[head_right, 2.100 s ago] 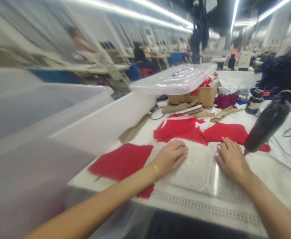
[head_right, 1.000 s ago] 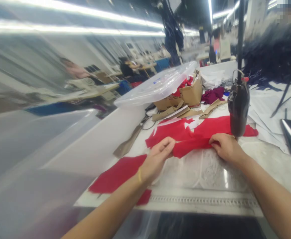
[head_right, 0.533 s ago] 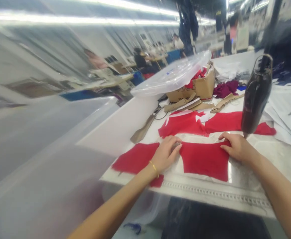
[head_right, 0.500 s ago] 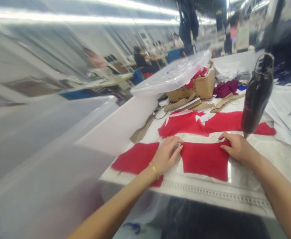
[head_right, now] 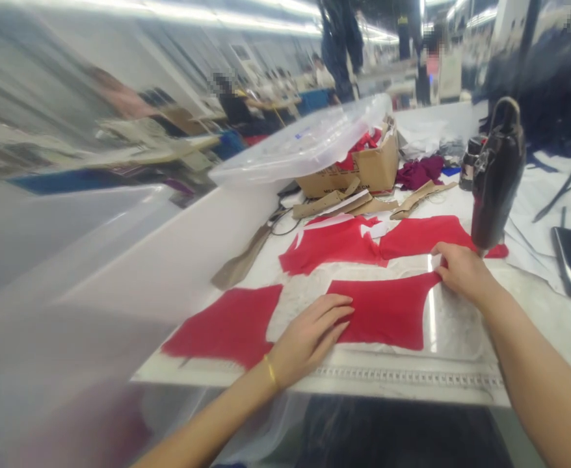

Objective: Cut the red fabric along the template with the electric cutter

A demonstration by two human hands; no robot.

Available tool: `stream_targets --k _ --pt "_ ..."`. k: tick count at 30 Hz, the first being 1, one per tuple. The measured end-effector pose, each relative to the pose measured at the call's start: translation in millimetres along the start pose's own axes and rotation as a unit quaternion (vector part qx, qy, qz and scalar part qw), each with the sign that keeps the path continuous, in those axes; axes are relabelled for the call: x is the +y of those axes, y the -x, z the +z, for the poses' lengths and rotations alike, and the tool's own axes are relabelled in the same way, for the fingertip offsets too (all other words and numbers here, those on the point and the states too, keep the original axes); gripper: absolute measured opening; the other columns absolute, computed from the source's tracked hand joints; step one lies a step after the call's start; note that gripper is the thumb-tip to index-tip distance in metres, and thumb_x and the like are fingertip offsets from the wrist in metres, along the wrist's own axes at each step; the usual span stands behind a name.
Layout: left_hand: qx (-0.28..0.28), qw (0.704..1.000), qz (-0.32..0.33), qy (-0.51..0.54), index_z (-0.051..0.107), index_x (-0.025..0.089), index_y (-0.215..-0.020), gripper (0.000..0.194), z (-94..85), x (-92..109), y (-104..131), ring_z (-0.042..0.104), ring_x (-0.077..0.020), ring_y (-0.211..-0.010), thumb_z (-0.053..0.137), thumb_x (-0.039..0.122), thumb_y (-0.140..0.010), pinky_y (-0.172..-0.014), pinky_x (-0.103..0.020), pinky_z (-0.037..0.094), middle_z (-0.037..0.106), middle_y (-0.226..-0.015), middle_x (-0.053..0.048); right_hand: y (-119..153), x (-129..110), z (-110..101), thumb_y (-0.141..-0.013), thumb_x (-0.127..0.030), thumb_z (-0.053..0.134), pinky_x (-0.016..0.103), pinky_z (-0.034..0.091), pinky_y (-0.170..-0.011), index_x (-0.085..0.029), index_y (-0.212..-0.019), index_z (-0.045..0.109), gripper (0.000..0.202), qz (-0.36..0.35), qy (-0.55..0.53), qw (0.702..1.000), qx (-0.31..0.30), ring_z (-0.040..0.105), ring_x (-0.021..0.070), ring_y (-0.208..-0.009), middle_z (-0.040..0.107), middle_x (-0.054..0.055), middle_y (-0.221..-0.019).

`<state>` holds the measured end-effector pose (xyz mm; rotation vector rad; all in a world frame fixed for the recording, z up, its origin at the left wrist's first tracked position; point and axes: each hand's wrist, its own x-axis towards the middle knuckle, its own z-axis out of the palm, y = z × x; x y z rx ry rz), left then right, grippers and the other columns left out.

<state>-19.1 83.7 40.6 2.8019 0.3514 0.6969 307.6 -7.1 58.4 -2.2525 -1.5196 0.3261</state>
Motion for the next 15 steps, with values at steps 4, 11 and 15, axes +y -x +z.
stream_targets --k 4,11,15 --pt "0.015 1.0 0.017 -0.006 0.066 0.017 -0.116 0.021 0.3 0.1 -1.3 0.069 -0.0235 -0.108 0.05 0.015 -0.103 -0.099 -0.039 0.06 0.073 -0.115 -0.013 -3.7 10.2 -10.6 -0.079 -0.013 0.063 0.028 0.048 -0.066 -0.022 -0.104 0.072 0.028 0.025 0.018 0.999 0.026 0.068 0.0188 -0.074 0.074 0.003 -0.084" --pt "0.017 0.999 0.009 -0.028 0.067 0.016 -0.113 0.023 13.5 -9.7 -28.1 0.067 -0.0236 -0.101 0.047 0.016 -0.103 -0.091 -0.039 0.06 0.071 -0.108 -0.012 -2.1 15.8 -9.2 -0.072 -0.027 0.078 0.033 0.048 -0.067 -0.025 -0.099 0.074 0.027 0.034 0.071 0.997 0.017 0.069 0.0267 -0.089 0.073 0.005 -0.096" --pt "-0.056 0.992 -0.06 -0.099 0.071 0.013 -0.109 0.024 20.2 -21.0 -62.6 0.063 -0.0261 -0.1 0.049 0.014 -0.099 -0.092 -0.042 0.057 0.069 -0.106 -0.014 -2.9 12.1 -3.5 -0.075 -0.028 0.075 0.036 0.052 -0.076 -0.023 -0.1 0.074 0.025 -0.017 0.008 0.998 0.062 0.067 0.024 -0.087 0.07 0.006 -0.098"
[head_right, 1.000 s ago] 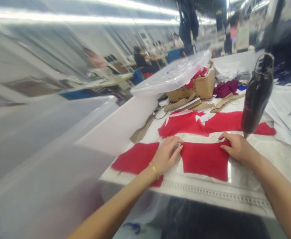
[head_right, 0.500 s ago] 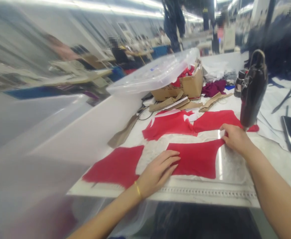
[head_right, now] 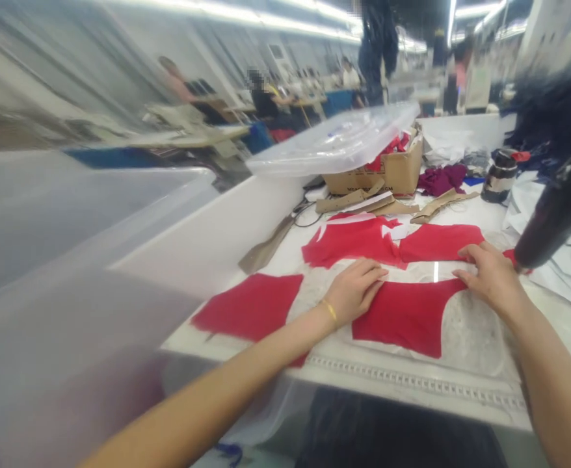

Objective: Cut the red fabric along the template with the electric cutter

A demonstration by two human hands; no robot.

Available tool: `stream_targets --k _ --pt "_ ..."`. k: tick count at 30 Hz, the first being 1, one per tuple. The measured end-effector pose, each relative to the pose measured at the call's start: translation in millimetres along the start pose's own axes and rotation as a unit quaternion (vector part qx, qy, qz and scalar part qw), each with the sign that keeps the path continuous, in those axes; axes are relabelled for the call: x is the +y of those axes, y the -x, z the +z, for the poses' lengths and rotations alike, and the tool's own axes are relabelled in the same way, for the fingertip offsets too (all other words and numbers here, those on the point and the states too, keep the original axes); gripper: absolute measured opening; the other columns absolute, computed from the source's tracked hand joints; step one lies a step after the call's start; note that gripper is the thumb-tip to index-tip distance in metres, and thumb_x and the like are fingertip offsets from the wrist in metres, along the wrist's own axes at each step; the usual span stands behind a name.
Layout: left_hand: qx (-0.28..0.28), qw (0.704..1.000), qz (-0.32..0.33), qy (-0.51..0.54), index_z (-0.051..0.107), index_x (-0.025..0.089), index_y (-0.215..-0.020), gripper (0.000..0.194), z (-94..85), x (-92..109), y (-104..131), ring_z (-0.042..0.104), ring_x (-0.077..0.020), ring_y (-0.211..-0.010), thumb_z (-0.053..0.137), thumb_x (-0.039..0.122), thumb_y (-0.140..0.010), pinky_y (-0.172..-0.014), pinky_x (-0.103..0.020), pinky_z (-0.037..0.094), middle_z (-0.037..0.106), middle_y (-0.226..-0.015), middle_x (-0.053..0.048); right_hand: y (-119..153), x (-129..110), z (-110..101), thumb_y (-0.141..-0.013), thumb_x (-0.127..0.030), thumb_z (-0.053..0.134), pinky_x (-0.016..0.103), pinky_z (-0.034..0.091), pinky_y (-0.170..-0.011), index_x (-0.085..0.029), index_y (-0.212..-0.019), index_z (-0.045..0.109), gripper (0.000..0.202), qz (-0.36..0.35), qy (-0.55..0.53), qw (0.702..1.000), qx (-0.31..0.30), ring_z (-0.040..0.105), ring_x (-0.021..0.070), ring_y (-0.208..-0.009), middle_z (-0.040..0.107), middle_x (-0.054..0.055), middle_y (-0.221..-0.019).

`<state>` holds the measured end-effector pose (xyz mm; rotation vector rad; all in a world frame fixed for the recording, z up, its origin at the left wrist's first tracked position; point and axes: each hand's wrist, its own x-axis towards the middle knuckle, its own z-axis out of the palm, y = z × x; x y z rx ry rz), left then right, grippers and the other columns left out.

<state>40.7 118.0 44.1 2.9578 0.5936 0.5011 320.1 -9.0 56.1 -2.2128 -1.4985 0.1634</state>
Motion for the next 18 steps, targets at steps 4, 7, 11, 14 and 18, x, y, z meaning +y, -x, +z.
stream_targets --k 4,7,11,14,18 --pt "-0.031 0.999 -0.024 -0.018 0.074 0.015 -0.106 0.019 2.7 -4.5 -30.5 0.061 -0.0282 -0.102 0.058 0.016 -0.096 -0.087 -0.042 0.056 0.067 -0.103 -0.013 -1.1 -23.1 4.2 -0.078 -0.025 0.074 0.034 0.051 -0.075 -0.024 -0.098 0.075 0.02 -0.023 -0.012 0.999 -0.022 0.065 0.0202 -0.079 0.069 0.005 -0.095" --pt "-0.044 0.998 -0.029 -0.017 0.076 0.016 -0.102 0.016 6.7 -6.2 -43.3 0.06 -0.0277 -0.102 0.063 0.02 -0.095 -0.086 -0.041 0.055 0.067 -0.1 -0.011 -3.4 -51.5 8.7 -0.081 -0.021 0.074 0.033 0.048 -0.074 -0.027 -0.099 0.077 0.019 -0.037 0.04 0.997 -0.061 0.065 0.0189 -0.078 0.068 0.003 -0.096" --pt "-0.053 0.998 -0.038 -0.016 0.077 0.018 -0.099 0.015 9.7 -7.4 -46.0 0.059 -0.025 -0.099 0.063 0.022 -0.097 -0.087 -0.037 0.053 0.066 -0.097 -0.009 -12.9 -86.6 20.8 -0.09 -0.023 0.069 0.029 0.046 -0.077 -0.027 -0.108 0.075 0.02 -0.064 0.077 0.99 -0.099 0.066 0.0164 -0.083 0.068 0.004 -0.105" --pt "-0.054 0.997 -0.05 -0.024 0.076 0.019 -0.103 0.014 7.7 -8.5 -39.2 0.059 -0.0241 -0.097 0.065 0.023 -0.096 -0.087 -0.036 0.053 0.066 -0.099 -0.008 -20.2 -103.4 32.9 -0.093 -0.022 0.065 0.026 0.041 -0.066 -0.022 -0.105 0.074 0.015 -0.077 0.09 0.987 -0.106 0.066 0.0163 -0.083 0.067 0.006 -0.105" --pt "-0.041 0.996 -0.071 -0.046 0.072 0.018 -0.113 0.021 2.3 -9.9 -26.3 0.058 -0.0259 -0.099 0.065 0.028 -0.096 -0.089 -0.039 0.052 0.065 -0.102 -0.009 -15.5 -117.2 42.1 -0.098 -0.018 0.051 0.028 0.029 -0.054 -0.018 -0.102 0.071 0.02 -0.087 0.107 0.986 -0.09 0.062 0.0156 -0.07 0.065 0.009 -0.108"
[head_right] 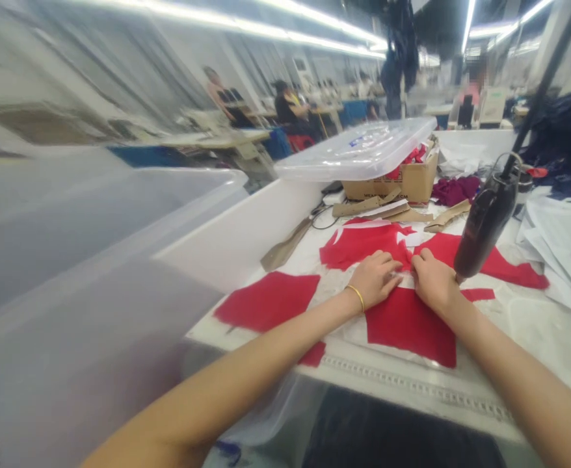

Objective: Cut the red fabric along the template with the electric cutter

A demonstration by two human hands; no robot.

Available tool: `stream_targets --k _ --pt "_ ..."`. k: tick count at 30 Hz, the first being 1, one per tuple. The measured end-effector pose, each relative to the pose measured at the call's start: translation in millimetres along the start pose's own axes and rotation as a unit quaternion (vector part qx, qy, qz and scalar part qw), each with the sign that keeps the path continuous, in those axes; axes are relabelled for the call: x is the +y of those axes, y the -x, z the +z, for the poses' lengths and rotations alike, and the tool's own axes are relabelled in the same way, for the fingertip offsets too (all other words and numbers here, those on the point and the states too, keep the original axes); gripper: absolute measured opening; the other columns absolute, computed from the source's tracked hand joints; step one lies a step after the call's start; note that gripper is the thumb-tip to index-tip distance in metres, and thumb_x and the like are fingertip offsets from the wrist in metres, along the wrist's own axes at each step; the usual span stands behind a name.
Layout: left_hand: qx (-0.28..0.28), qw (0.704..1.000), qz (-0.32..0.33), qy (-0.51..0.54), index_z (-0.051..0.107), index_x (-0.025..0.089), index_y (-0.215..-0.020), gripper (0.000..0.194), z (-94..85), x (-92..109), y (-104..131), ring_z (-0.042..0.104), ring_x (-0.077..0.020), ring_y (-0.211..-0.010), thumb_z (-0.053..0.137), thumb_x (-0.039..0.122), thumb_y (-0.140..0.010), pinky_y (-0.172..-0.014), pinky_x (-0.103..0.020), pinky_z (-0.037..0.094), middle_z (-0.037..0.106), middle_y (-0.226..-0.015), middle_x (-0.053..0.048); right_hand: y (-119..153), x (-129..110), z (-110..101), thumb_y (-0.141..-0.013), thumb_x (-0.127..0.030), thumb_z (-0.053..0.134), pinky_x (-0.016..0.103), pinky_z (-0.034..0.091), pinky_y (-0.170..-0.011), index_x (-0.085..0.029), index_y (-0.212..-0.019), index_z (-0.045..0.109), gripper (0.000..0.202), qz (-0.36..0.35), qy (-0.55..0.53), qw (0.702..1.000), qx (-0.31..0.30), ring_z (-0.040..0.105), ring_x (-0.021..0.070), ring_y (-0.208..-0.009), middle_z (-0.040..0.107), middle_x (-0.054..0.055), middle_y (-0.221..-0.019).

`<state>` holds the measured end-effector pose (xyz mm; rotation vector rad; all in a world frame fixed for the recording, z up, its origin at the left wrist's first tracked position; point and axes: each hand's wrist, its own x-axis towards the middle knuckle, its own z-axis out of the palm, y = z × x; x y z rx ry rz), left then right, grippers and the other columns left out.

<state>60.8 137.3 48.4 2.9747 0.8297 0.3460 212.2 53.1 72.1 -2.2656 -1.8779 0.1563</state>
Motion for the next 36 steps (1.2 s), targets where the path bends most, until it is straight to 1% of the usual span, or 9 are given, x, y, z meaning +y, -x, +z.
stream_targets --k 3,8,12,17,20,24,28,31,36 --pt "0.015 1.0 -0.015 -0.014 0.068 0.016 -0.121 0.03 -3.3 -4.3 6.9 0.057 -0.0289 -0.105 0.066 0.031 -0.095 -0.09 -0.042 0.051 0.064 -0.108 -0.012 15.3 -7.4 0.9 -0.1 -0.019 0.044 0.028 0.027 -0.052 -0.018 -0.104 0.067 0.024 -0.019 0.004 1.0 0.02 0.059 0.0139 -0.064 0.064 0.01 -0.11" --pt "0.032 0.999 -0.03 -0.027 0.071 0.017 -0.093 0.008 -14.1 -28.0 17.4 0.056 -0.0296 -0.105 0.066 0.014 -0.087 -0.088 -0.043 0.049 0.064 -0.104 -0.012 52.7 -1.9 -1.1 -0.1 -0.023 0.04 0.026 0.032 -0.049 -0.02 -0.087 0.06 0.023 -0.111 -0.034 0.986 0.12 0.057 0.0138 -0.059 0.063 0.006 -0.091" --pt "0.044 0.998 -0.037 -0.017 0.072 0.016 -0.088 0.015 -29.5 -51.8 41.1 0.058 -0.0284 -0.098 0.061 0.008 -0.084 -0.085 -0.043 0.051 0.066 -0.099 -0.012 83.8 15.9 -8.8 -0.099 -0.024 0.043 0.025 0.043 -0.052 -0.022 -0.082 0.054 0.021 -0.158 -0.118 0.957 0.214 0.06 0.0144 -0.059 0.063 0.004 -0.081" --pt "0.021 0.995 0.0 0.096 0.076 0.019 -0.094 0.027 -65.0 -41.5 92.1 0.063 -0.0229 -0.092 0.054 0.008 -0.085 -0.086 -0.038 0.055 0.071 -0.094 -0.008 123.6 53.2 -25.6 -0.096 -0.041 0.053 0.027 0.045 -0.049 -0.025 -0.079 0.061 0.025 -0.087 -0.241 0.962 0.092 0.054 0.0146 -0.05 0.06 0.0 -0.064" --pt "-0.091 0.937 -0.045 0.334 0.077 0.021 -0.097 0.021 -98.6 -18.5 114.1 0.066 -0.0187 -0.083 0.057 0.02 -0.09 -0.08 -0.031 0.054 0.074 -0.089 -0.004 143.8 76.2 -41.3 -0.086 -0.062 0.064 0.029 0.045 -0.048 -0.025 -0.067 0.061 0.042 0.002 -0.34 0.94 -0.029 0.053 0.0165 -0.051 0.058 0.002 -0.06" --pt "-0.26 0.817 -0.103 0.505 0.074 0.016 -0.079 0.025 -124.4 0.0 112.9 0.058 -0.0133 -0.065 0.073 0.04 -0.084 -0.064 -0.024 0.047 0.067 -0.069 -0.001 152.2 90.9 -57.5 -0.072 -0.075 0.072 0.031 0.036 -0.044 -0.027 -0.058 0.058 0.051 0.102 -0.43 0.897 -0.034 0.045 0.0175 -0.05 0.05 0.002 -0.055" --pt "-0.246 0.823 -0.131 0.495 0.071 0.014 -0.075 0.035 -96.0 -2.8 89.6 0.053 -0.0116 -0.063 0.074 0.049 -0.081 -0.06 -0.022 0.043 0.063 -0.067 0.0 136.4 93.3 -48.1 -0.074 -0.072 0.065 0.032 0.041 -0.049 -0.027 -0.059 0.062 0.048 0.078 -0.309 0.948 0.0 0.05 0.0185 -0.049 0.056 0.003 -0.054" --pt "-0.196 0.889 -0.126 0.394 0.067 0.015 -0.069 0.036 -58.5 -8.4 71.9 0.051 -0.012 -0.062 0.072 0.048 -0.083 -0.061 -0.023 0.042 0.06 -0.064 0.002 119.9 93.9 -34.1 -0.076 -0.059 0.062 0.031 0.039 -0.047 -0.027 -0.063 0.062 0.035 0.084 -0.212 0.969 0.094 0.049 0.0169 -0.043 0.055 0.0 -0.048" --pt "-0.1 0.96 -0.106 0.241 0.057 0.019 -0.062 0.036 -21.4 -11.4 52.0 0.053 -0.0159 -0.07 0.075 0.042 -0.083 -0.066 -0.027 0.042 0.06 -0.068 0.001 96.2 98.6 -30.6 -0.074 -0.036 0.064 0.028 0.037 -0.047 -0.025 -0.058 0.057 0.02 0.118 -0.132 0.983 0.058 0.054 0.0163 -0.044 0.058 -0.001 -0.05"
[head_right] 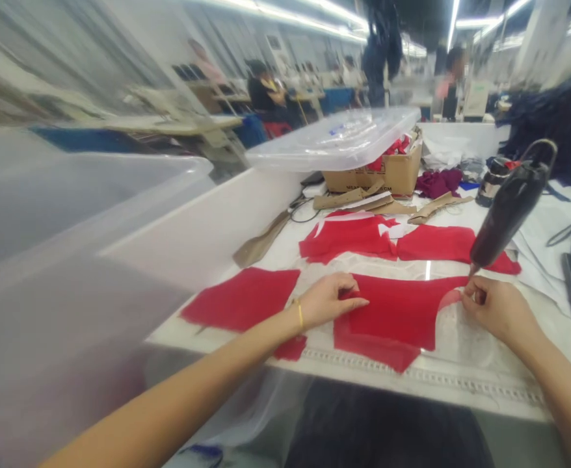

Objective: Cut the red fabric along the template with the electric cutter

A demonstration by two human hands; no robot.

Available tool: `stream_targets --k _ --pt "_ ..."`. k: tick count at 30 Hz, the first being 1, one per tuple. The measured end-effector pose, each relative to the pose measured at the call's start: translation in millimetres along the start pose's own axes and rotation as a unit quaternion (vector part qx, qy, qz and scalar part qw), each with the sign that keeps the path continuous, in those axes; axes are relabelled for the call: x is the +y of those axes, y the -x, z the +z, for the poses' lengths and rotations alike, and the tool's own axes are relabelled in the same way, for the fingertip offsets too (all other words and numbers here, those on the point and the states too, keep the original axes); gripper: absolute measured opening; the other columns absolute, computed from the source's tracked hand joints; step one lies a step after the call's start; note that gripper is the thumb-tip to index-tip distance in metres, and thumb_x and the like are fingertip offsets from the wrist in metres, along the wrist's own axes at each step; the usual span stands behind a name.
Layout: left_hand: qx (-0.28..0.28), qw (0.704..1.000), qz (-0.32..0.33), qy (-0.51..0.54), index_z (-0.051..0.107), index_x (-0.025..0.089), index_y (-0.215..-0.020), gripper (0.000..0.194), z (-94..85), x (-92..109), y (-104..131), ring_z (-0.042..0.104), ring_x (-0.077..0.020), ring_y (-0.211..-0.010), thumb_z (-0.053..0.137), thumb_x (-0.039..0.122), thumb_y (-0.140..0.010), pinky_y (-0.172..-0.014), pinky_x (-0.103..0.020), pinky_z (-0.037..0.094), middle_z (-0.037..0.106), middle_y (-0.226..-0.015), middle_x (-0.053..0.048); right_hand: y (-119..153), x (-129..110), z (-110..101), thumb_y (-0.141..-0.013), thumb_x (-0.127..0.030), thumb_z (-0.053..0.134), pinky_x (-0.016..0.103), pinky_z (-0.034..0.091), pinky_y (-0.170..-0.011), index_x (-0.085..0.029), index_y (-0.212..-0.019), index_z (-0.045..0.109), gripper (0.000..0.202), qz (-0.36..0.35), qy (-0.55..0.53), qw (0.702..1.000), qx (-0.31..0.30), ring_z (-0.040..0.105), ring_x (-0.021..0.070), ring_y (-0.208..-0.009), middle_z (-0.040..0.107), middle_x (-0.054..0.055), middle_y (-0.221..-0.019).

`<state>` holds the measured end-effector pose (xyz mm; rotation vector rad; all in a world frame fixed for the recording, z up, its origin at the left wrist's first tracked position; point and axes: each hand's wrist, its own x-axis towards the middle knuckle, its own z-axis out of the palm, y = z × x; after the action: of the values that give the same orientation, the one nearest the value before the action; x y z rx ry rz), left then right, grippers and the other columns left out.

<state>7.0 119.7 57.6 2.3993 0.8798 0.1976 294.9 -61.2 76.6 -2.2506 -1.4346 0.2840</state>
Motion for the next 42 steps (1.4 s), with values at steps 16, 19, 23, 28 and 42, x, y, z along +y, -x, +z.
stream_targets --k 16,19,23,28,42 --pt "0.142 0.978 0.113 -0.103 0.069 0.019 -0.09 0.019 17.5 8.3 -14.3 0.061 -0.0278 -0.096 0.068 0.038 -0.093 -0.087 -0.044 0.054 0.068 -0.098 -0.009 -28.6 9.9 1.1 -0.089 -0.045 0.057 0.033 0.052 -0.066 -0.022 -0.103 0.071 0.03 0.038 -0.041 0.992 0.109 0.066 0.0203 -0.072 0.074 0.006 -0.087" --pt "0.144 0.964 0.206 -0.083 0.067 0.017 -0.118 0.027 35.5 30.1 -2.6 0.063 -0.0293 -0.115 0.055 0.036 -0.103 -0.1 -0.048 0.055 0.068 -0.122 -0.014 -21.4 -3.8 -4.7 -0.091 -0.064 0.054 0.039 0.06 -0.081 -0.022 -0.137 0.053 0.062 -0.068 -0.226 0.949 0.21 0.069 0.0231 -0.097 0.069 0.013 -0.121" --pt "0.073 0.953 0.286 -0.072 0.058 0.017 -0.138 0.041 68.8 61.4 -3.0 0.057 -0.0306 -0.136 0.055 0.038 -0.103 -0.113 -0.05 0.051 0.062 -0.143 -0.017 -19.0 -40.7 -5.5 -0.081 -0.065 0.071 0.042 0.061 -0.09 -0.027 -0.147 0.035 0.085 -0.145 -0.286 0.92 0.225 0.066 0.025 -0.114 0.057 0.014 -0.14" --pt "0.033 0.948 0.301 -0.096 0.049 0.013 -0.149 0.06 94.6 83.1 -26.3 0.046 -0.0326 -0.148 0.06 0.046 -0.1 -0.121 -0.051 0.044 0.054 -0.153 -0.021 -24.7 -67.6 -5.7 -0.083 -0.037 0.066 0.037 0.059 -0.069 -0.025 -0.118 0.051 0.04 -0.09 -0.295 0.92 0.241 0.066 0.0191 -0.077 0.067 0.003 -0.097" --pt "0.013 0.935 0.33 -0.132 0.048 0.004 -0.149 0.073 108.5 87.9 -43.6 0.038 -0.0371 -0.153 0.041 0.062 -0.105 -0.124 -0.05 0.037 0.044 -0.16 -0.024 -43.4 -32.3 -7.0 -0.086 -0.054 0.061 0.04 0.06 -0.073 -0.026 -0.108 0.046 0.039 0.007 -0.222 0.907 0.359 0.07 0.0241 -0.076 0.064 0.005 -0.086"
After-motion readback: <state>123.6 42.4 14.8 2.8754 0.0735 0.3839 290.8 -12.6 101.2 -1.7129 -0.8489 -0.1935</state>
